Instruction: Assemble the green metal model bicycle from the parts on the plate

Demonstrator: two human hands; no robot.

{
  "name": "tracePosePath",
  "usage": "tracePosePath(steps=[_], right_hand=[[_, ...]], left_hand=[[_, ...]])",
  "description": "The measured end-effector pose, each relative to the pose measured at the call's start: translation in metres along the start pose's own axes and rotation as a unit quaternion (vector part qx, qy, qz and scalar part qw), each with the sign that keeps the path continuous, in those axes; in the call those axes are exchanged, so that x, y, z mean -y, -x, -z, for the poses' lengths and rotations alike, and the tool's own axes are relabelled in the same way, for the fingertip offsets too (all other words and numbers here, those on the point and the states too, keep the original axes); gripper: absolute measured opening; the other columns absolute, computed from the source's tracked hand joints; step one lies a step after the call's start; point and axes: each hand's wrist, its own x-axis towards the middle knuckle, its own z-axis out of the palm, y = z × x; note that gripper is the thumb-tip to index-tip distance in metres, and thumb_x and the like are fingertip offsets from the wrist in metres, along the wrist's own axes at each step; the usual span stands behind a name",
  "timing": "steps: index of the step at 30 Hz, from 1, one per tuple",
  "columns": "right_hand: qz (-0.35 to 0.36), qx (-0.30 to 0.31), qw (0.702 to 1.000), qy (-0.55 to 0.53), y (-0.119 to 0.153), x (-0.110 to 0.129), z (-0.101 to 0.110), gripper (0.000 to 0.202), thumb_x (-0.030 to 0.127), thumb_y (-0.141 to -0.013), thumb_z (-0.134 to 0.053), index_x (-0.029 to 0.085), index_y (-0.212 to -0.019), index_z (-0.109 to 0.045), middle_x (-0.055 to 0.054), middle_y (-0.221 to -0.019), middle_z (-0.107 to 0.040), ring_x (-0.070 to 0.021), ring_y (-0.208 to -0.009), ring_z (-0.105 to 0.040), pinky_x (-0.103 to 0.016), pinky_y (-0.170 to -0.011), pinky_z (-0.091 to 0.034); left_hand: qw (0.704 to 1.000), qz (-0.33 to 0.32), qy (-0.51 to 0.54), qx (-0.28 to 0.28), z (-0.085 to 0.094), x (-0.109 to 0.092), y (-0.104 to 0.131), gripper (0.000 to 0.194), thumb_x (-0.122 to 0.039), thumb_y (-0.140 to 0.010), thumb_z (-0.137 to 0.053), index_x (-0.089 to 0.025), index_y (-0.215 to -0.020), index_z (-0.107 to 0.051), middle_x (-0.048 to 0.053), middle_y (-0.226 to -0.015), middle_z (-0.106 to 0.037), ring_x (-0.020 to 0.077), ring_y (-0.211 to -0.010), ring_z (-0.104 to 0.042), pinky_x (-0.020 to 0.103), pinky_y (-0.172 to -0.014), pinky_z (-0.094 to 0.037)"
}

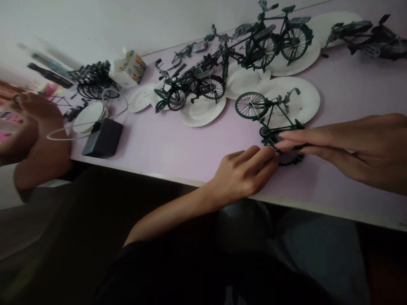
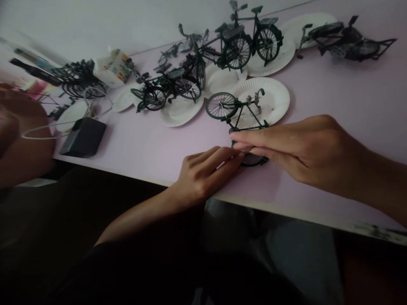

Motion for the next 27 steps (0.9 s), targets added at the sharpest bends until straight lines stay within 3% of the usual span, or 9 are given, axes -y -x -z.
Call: tracePosePath(steps=[4,7,10,13,16,19,21,23,27], right_hand=[[-0.053,-0.028,0.996,0.064,-0.002,0.006,-0.002,0.012,0.029,-0.105,-0.070,0.030,-0.112,-0.081,0.007,-0.098,-0.086,-0.0144,-0.079,-0.082,-0.026,-0.065,-0.060],[-0.058,-0.059,0.992,0.092,0.001,0.000,-0.008,0.014,0.034,-0.106,-0.069,0.028,-0.108,-0.081,0.007,-0.082,-0.084,-0.0122,-0.060,-0.076,-0.028,-0.053,-0.053],[-0.020,-0.047,0.997,0.058,0.003,-0.006,-0.013,0.027,0.027,-0.107,-0.066,0.025,-0.132,-0.075,0.004,-0.105,-0.086,-0.0131,-0.084,-0.083,-0.022,-0.073,-0.064],[0.012,-0.022,1.000,0.013,0.003,-0.007,-0.014,0.062,0.015,-0.107,-0.062,0.029,-0.165,-0.048,0.002,-0.141,-0.076,-0.0148,-0.120,-0.078,-0.023,-0.101,-0.064],[0.000,-0.013,1.000,-0.009,0.000,-0.005,-0.011,0.070,0.013,-0.109,-0.055,0.037,-0.172,-0.034,0.004,-0.148,-0.072,-0.0139,-0.109,-0.081,-0.024,-0.090,-0.067],[-0.047,-0.008,0.999,0.015,-0.001,-0.004,-0.006,0.044,0.026,-0.113,-0.052,0.039,-0.154,-0.060,0.009,-0.116,-0.085,-0.0063,-0.054,-0.069,-0.021,-0.051,-0.056],[-0.072,-0.006,0.996,0.045,-0.002,-0.004,-0.003,0.026,0.036,-0.112,-0.055,0.036,-0.130,-0.075,0.010,-0.092,-0.085,-0.0053,-0.040,-0.054,-0.024,-0.043,-0.046],[-0.066,-0.009,0.995,0.073,-0.002,-0.001,-0.002,0.017,0.040,-0.109,-0.063,0.034,-0.113,-0.078,0.009,-0.081,-0.082,-0.0069,-0.041,-0.054,-0.027,-0.046,-0.046],[-0.081,-0.021,0.993,0.079,-0.003,0.007,-0.005,0.012,0.037,-0.104,-0.070,0.032,-0.109,-0.080,0.007,-0.083,-0.083,-0.0127,-0.063,-0.073,-0.028,-0.062,-0.056]], left_hand=[[1.000,-0.001,-0.006,-0.012,-0.002,0.000,0.000,0.009,-0.010,-0.104,-0.065,-0.008,-0.113,-0.066,0.006,-0.099,-0.079,0.0144,-0.078,-0.072,0.027,-0.058,-0.055],[1.000,0.000,-0.013,0.000,0.000,-0.001,-0.001,0.007,-0.011,-0.107,-0.061,-0.009,-0.112,-0.065,0.006,-0.101,-0.079,0.0142,-0.080,-0.073,0.026,-0.060,-0.056],[1.000,0.003,-0.017,0.009,0.001,-0.001,-0.001,0.008,-0.010,-0.108,-0.058,-0.009,-0.112,-0.065,0.006,-0.102,-0.079,0.0132,-0.080,-0.073,0.026,-0.061,-0.056],[1.000,0.002,-0.015,0.004,0.001,-0.001,-0.001,0.006,-0.009,-0.106,-0.060,-0.009,-0.110,-0.064,0.005,-0.098,-0.078,0.0132,-0.077,-0.071,0.026,-0.059,-0.054],[1.000,0.004,-0.013,0.005,0.001,-0.001,-0.001,0.006,-0.009,-0.107,-0.059,-0.011,-0.108,-0.065,0.005,-0.099,-0.079,0.0131,-0.079,-0.072,0.026,-0.060,-0.055],[1.000,0.003,-0.015,0.012,0.002,-0.001,-0.001,0.010,-0.012,-0.109,-0.056,-0.013,-0.106,-0.066,0.005,-0.103,-0.079,0.0125,-0.079,-0.071,0.026,-0.060,-0.055],[1.000,0.001,-0.017,0.007,0.002,0.000,-0.001,0.010,-0.013,-0.109,-0.057,-0.013,-0.106,-0.066,0.005,-0.103,-0.080,0.0125,-0.077,-0.070,0.027,-0.059,-0.054],[1.000,0.000,-0.018,-0.005,0.001,0.000,-0.001,0.008,-0.013,-0.108,-0.059,-0.012,-0.105,-0.066,0.005,-0.102,-0.080,0.0126,-0.075,-0.069,0.027,-0.058,-0.053],[1.000,0.002,-0.017,-0.010,0.000,-0.001,-0.001,0.006,-0.012,-0.107,-0.059,-0.011,-0.107,-0.065,0.005,-0.102,-0.080,0.0129,-0.078,-0.071,0.027,-0.058,-0.053]])
